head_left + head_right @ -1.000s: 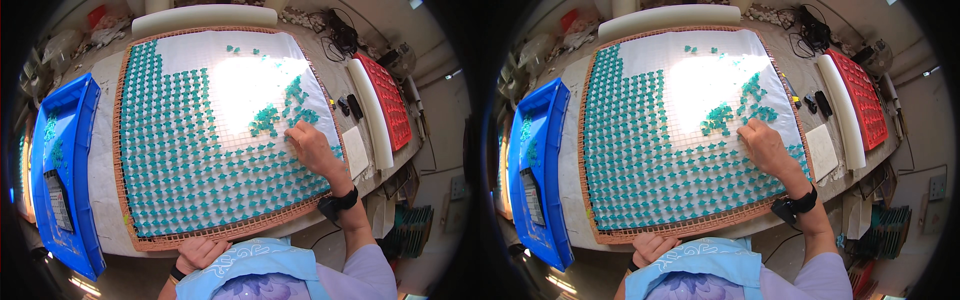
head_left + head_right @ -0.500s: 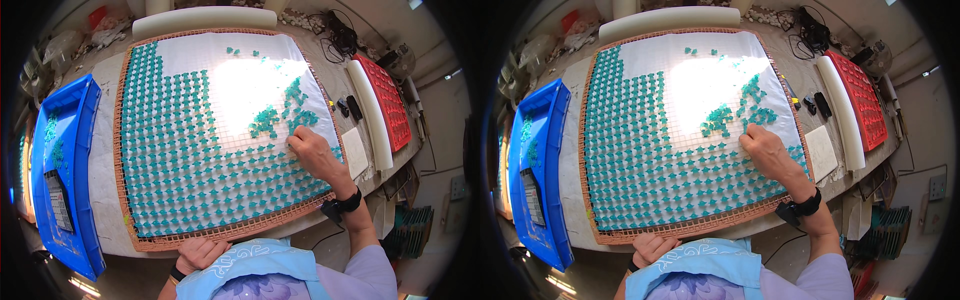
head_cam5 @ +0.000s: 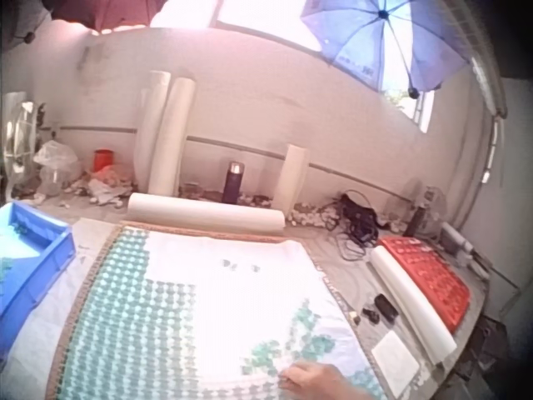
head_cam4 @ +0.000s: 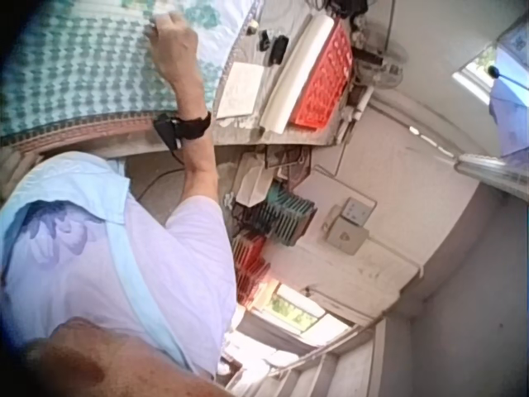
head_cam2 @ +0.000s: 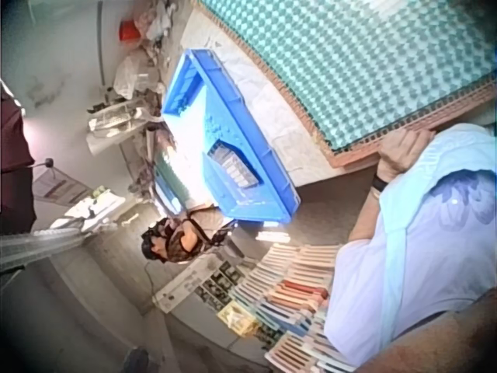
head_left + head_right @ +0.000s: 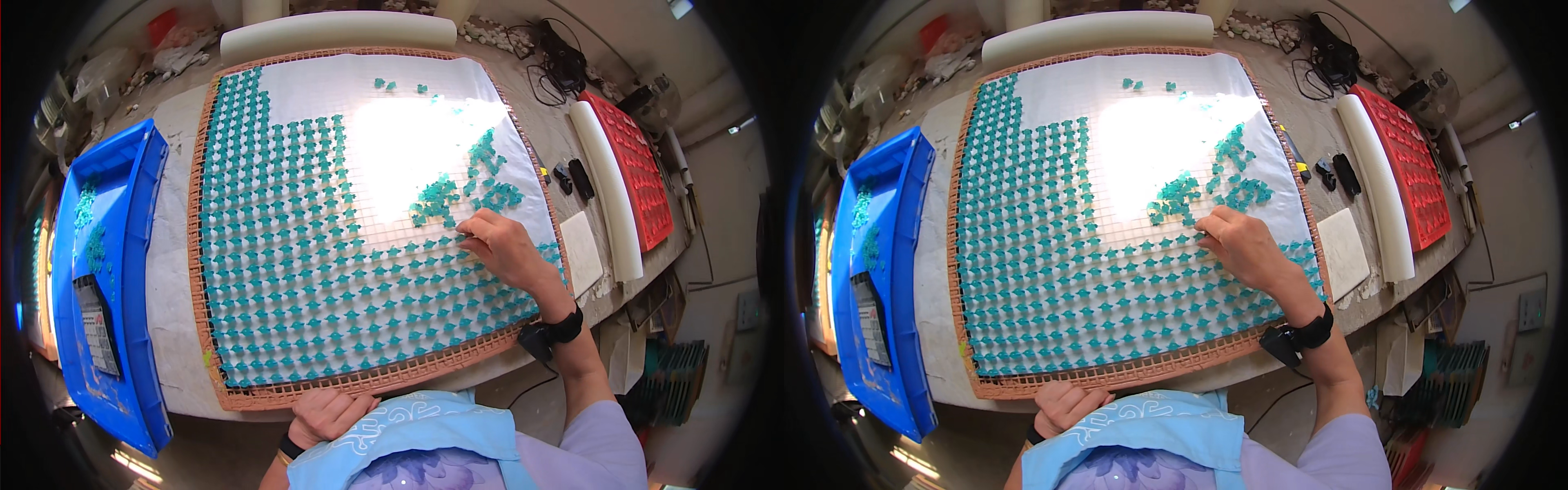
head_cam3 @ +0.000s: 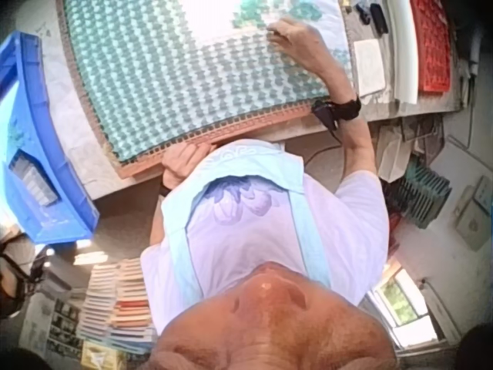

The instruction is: Arranging small green plastic parts into a grid tray.

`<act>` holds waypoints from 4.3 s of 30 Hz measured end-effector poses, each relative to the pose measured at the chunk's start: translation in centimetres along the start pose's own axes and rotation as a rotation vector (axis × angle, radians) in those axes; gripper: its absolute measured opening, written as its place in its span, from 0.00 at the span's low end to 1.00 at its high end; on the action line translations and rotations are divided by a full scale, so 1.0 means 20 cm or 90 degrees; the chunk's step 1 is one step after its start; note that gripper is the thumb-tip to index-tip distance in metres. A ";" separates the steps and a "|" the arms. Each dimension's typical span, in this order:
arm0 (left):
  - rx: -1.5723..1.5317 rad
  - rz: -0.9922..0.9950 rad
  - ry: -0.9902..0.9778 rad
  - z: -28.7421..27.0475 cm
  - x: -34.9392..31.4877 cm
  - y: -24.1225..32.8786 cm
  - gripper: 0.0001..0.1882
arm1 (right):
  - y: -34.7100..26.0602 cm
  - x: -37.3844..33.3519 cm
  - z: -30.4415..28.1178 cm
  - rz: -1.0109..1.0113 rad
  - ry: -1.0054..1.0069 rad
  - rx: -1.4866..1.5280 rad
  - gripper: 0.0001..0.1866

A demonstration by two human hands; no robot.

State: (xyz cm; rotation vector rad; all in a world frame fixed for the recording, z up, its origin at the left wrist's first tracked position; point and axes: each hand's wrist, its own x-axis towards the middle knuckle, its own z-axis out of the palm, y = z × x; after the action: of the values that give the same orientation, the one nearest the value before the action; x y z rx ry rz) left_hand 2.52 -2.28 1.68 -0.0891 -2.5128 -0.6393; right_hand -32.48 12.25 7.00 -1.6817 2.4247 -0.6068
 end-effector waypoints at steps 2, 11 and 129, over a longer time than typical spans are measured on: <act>-0.005 0.003 0.000 0.00 0.00 0.00 0.07 | -0.01 -0.01 -0.01 0.001 -0.011 -0.001 0.09; 0.000 0.011 0.005 0.01 -0.02 -0.01 0.08 | 0.00 -0.01 0.01 -0.001 0.014 0.022 0.07; 0.022 -0.002 -0.009 0.00 0.00 0.01 0.04 | 0.08 -0.09 -0.04 0.044 0.040 -0.031 0.13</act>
State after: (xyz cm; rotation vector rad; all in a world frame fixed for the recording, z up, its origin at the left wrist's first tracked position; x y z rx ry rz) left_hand 2.51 -2.22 1.84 -0.0780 -2.5375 -0.5991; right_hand -33.43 14.51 6.98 -1.6126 2.5495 -0.6033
